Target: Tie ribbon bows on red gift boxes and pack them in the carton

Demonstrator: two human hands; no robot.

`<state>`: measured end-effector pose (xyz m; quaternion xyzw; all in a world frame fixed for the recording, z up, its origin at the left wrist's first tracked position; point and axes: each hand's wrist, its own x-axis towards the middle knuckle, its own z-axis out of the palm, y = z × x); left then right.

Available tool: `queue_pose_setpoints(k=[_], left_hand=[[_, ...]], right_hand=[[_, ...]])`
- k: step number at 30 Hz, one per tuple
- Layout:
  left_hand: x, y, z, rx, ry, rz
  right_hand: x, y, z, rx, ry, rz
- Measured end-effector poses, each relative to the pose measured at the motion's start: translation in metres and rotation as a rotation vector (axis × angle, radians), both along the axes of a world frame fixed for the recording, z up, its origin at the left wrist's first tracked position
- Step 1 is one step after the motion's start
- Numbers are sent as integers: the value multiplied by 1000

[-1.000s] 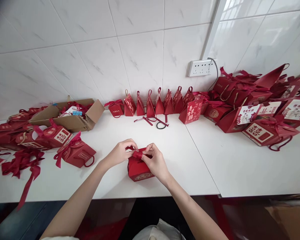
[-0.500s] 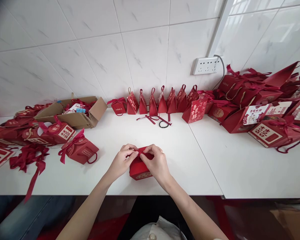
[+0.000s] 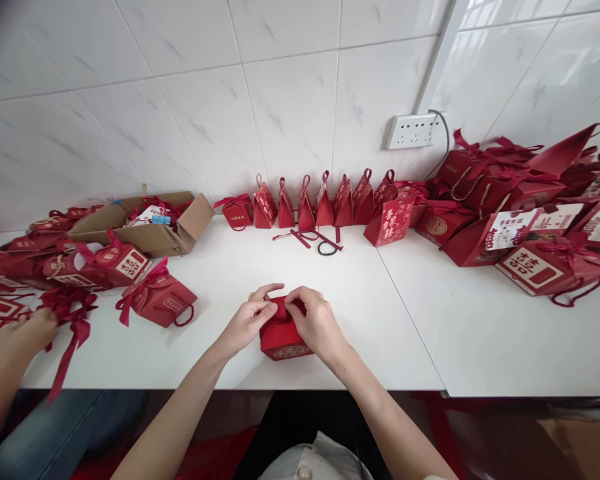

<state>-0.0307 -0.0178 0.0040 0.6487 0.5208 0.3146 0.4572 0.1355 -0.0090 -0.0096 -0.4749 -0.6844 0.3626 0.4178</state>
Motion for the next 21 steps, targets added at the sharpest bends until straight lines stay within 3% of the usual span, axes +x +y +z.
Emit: queue_pose_setpoints(k=[7,15,21], left_hand=[[4,-1,-11,-101,-204,31],[2,-3,-13,-75,-206,58],[2,-4,-11,-29,-174,59]], right_hand=[[5,2,-5,95,55,7],[19,-8,-5,282,-56,117],[15,-7,-8,343,-71,78]])
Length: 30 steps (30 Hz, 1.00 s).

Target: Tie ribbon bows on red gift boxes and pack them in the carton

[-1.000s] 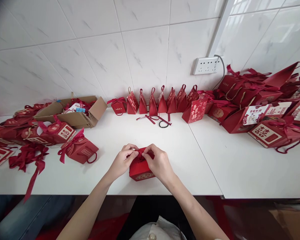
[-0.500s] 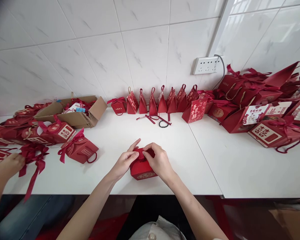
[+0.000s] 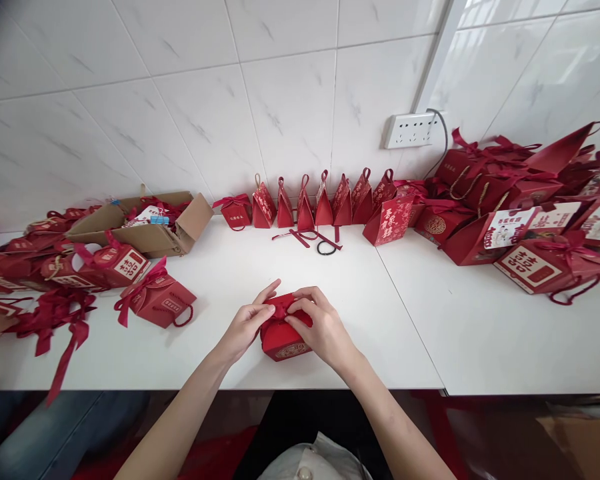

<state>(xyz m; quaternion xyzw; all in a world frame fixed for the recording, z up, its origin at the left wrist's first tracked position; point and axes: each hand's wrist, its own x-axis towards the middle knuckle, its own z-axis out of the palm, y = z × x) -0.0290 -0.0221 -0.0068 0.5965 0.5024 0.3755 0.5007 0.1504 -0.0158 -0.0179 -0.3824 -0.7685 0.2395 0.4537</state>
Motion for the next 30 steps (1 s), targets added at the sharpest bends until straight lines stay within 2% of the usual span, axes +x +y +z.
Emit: queue_pose_setpoints(k=[5,16,22,30], left_hand=[[0,0,-1,2,7,9],[-2,-6,0,39,80,67],[3,-7,1,-28,-29,57],[1,-8,-2,-21,-55,102]], right_hand=[[-1,1,1,42,-4,-1],[11,2,5,19,-48,65],[6,2,4,35,-84,66],[11,3,6,91,-136,93]])
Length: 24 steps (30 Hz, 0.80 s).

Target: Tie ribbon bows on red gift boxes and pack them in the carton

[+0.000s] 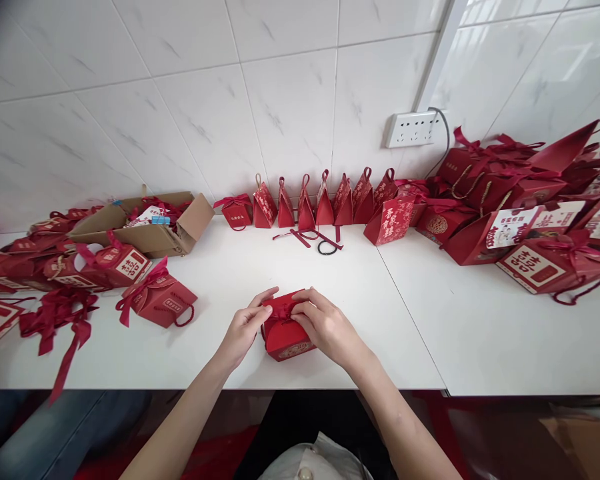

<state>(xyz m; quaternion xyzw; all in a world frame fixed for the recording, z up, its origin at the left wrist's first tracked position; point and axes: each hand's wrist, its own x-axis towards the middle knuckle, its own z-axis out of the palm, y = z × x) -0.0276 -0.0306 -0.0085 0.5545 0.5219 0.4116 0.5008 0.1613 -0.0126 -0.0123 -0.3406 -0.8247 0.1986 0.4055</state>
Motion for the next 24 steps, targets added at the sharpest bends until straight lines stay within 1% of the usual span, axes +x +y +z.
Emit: queue_pose_setpoints(k=[3,6,8,11,14,17,19,21,22,24], left_hand=[[1,-4,0,40,51,55],[2,-11,1,118,199,133],[2,-16,-1,205,310,182],[2,-23,-9,399,485,269],[3,-29,-19,585,627,383],[9,-35,-23,645,717,472],[15,-40,-21,629,780,523],[21,-44,-15,609,842,567],[22,-46,-12,606,861,571],[24,-48,-6,600,846,511]], right_hand=[[3,-2,2,57,-51,-10],[8,-2,0,126,-131,-32],[14,-1,-2,175,-184,-56],[22,1,-5,241,-217,-71],[29,0,-6,327,-209,-78],[31,-3,-3,361,-188,-81],[29,-7,1,286,-139,-98],[25,-12,6,110,-68,-176],[22,-15,8,4,-41,-225],[17,-19,13,-188,-29,-317]])
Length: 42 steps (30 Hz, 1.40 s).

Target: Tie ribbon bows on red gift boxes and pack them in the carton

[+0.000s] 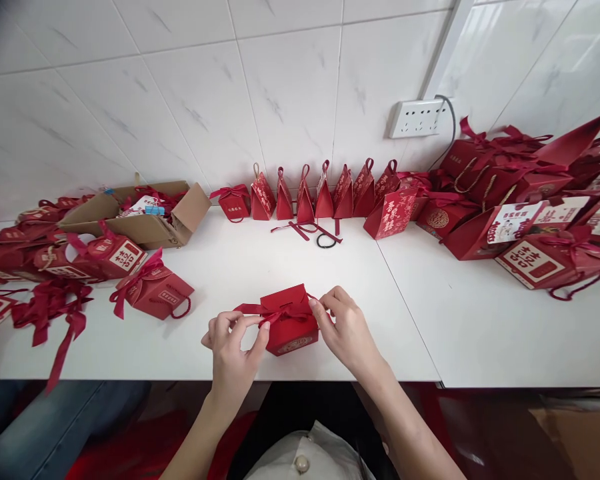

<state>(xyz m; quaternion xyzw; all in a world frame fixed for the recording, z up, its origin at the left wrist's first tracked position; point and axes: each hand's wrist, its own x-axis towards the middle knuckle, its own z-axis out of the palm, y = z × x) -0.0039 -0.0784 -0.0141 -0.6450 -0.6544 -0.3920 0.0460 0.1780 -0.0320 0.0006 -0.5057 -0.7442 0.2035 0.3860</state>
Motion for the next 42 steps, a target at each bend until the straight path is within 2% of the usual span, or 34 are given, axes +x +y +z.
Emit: queue_pose_setpoints(k=[2,4,8,11,14,15,17,19,20,22,24,27,31,33,37,39,42], left_hand=[[-1,-1,4,-72,-67,-113],[-2,-1,5,-169,-172,-194],[-1,2,3,-273,-315,-196],[0,5,1,-261,-329,-194],[0,7,-2,-267,-356,-203],[0,8,-4,-269,-370,-205],[0,8,-6,-261,-381,-206],[0,9,-7,-227,-363,-211],[-1,9,-8,-200,-347,-217],[-2,9,-8,-143,-316,-234],[-2,10,-9,-95,-300,-257],[-3,11,-14,-50,-324,-300],[-3,10,-22,-23,-324,-333],[-3,10,-22,-27,-243,-325],[-2,10,-17,-65,-17,-348],[-2,11,-14,-98,37,-368],[-2,12,-13,-142,28,-362]], right_hand=[[-6,-4,2,-132,-31,-31],[-10,-6,1,-181,-85,-41],[-17,-7,-5,-89,-136,-13],[-18,-6,-4,4,-96,100],[-13,-4,2,-24,27,226],[-10,-2,3,-69,78,212],[-3,6,3,-215,131,65],[5,16,0,-451,117,-63],[8,22,-3,-596,110,-52],[12,33,-10,-844,144,85],[13,40,-15,-919,223,196],[12,49,-14,-761,280,190],[1,66,-2,-516,319,214],[-8,77,4,-441,313,263],[-28,95,8,-366,157,378],[-31,94,8,-329,110,345],[-20,78,10,-205,85,150]])
